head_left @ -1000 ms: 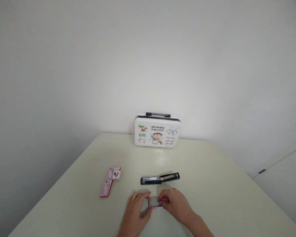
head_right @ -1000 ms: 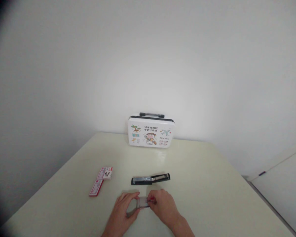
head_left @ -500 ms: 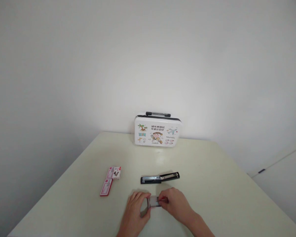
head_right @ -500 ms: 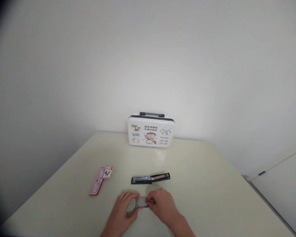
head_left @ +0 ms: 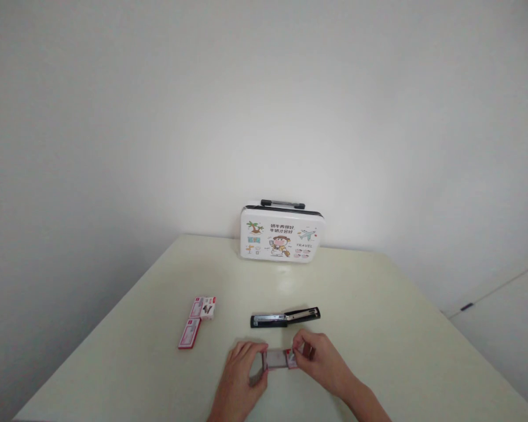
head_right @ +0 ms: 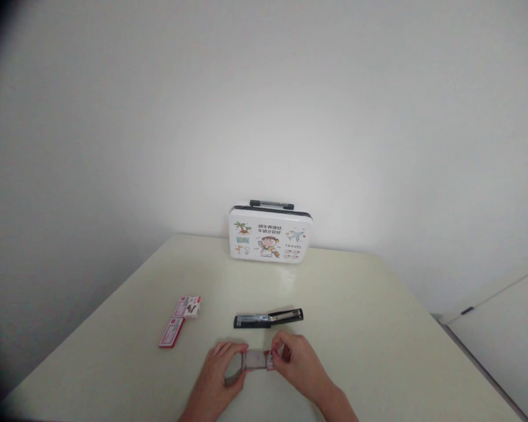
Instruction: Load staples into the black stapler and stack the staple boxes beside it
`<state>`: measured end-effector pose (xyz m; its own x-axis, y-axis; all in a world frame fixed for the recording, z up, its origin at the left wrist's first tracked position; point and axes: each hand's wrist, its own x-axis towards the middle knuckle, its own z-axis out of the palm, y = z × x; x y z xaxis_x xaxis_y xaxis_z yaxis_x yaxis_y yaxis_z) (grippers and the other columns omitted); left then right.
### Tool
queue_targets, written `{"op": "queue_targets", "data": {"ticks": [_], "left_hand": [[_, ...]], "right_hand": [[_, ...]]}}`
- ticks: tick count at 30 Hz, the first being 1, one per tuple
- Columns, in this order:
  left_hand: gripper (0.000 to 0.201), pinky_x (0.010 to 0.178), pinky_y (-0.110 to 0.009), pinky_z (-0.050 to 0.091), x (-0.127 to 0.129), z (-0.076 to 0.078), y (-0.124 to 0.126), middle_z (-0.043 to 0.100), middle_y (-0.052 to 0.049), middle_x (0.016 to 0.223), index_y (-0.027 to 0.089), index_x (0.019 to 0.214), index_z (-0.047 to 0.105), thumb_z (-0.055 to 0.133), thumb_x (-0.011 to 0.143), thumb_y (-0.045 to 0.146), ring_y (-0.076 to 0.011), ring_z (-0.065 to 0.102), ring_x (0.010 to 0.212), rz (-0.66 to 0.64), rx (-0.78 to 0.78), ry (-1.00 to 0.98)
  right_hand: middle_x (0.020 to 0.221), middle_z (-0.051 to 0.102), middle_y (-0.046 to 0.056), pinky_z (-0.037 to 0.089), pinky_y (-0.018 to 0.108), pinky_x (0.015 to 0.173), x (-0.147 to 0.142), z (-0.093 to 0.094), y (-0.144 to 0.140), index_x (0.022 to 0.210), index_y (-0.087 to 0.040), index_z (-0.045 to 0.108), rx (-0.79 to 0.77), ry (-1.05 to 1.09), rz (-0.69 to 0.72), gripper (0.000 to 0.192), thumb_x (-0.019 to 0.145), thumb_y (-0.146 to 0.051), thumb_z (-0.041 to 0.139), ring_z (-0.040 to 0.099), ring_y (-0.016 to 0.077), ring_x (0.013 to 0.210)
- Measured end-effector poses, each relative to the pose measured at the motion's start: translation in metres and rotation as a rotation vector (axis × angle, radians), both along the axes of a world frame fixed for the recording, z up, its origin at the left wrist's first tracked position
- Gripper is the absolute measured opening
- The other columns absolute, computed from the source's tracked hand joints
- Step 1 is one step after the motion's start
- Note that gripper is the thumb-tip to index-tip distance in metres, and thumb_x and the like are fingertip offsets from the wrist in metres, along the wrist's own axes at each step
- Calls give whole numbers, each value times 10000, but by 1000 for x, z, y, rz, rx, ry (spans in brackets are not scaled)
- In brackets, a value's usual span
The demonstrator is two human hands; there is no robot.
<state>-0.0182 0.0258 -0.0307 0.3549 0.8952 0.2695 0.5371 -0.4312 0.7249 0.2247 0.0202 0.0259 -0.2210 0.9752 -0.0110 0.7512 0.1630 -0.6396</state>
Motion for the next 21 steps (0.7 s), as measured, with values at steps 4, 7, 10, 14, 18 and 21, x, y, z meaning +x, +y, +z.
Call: {"op": "queue_targets", "data": {"ticks": [4, 7, 10, 14, 18, 21], "left_hand": [[454, 1023, -443, 478, -2, -4, 0, 686, -34, 1182, 314, 1213, 638, 653, 796, 136, -261, 597, 1142, -5, 1, -8], [495, 1051, -444, 464, -8, -5, -3, 661, -42, 1248, 318, 1282, 610, 656, 817, 156, -261, 575, 1187, -8, 10, -5], [465, 1013, -446, 476, -11, -5, -5, 681, -44, 1180, 320, 1287, 616, 669, 839, 208, -262, 600, 1124, 14, 0, 29], [262, 963, -447, 472, 0, -4, -4, 732, -28, 1067, 325, 1208, 670, 567, 968, 345, -241, 645, 1019, 74, -33, 61], [215, 963, -464, 451, 22, -4, -3, 754, -27, 1012, 309, 1104, 714, 553, 979, 379, -248, 659, 984, 102, -28, 70], [184, 928, -431, 464, 32, -7, -9, 756, -7, 946, 325, 1063, 727, 581, 965, 378, -238, 667, 938, 80, -21, 78]], "right_hand": [[824, 661, -8, 439, 229, 633, 6, -12, -10, 916, -219, 659, 38, 62, -52, 130, 897, -225, 531, 610, 143, 693], [970, 640, 23, 450, 258, 677, 17, -18, -16, 905, -225, 670, 81, 113, -80, 145, 872, -195, 532, 599, 155, 751], [1048, 628, 37, 476, 283, 719, 32, -19, -22, 1065, -249, 681, 48, 147, -91, 304, 806, -150, 556, 606, 175, 797], [1106, 614, 39, 498, 300, 823, 32, -13, -26, 1210, -291, 683, -30, 177, -18, 453, 774, -174, 638, 625, 204, 938], [1039, 605, 25, 485, 274, 779, 11, -6, -26, 1007, -270, 755, -57, 236, 15, 210, 828, -222, 657, 624, 188, 909], [1029, 599, 25, 480, 262, 768, -2, -7, -26, 1006, -265, 762, -46, 262, 32, 183, 846, -244, 674, 620, 187, 918]]}}
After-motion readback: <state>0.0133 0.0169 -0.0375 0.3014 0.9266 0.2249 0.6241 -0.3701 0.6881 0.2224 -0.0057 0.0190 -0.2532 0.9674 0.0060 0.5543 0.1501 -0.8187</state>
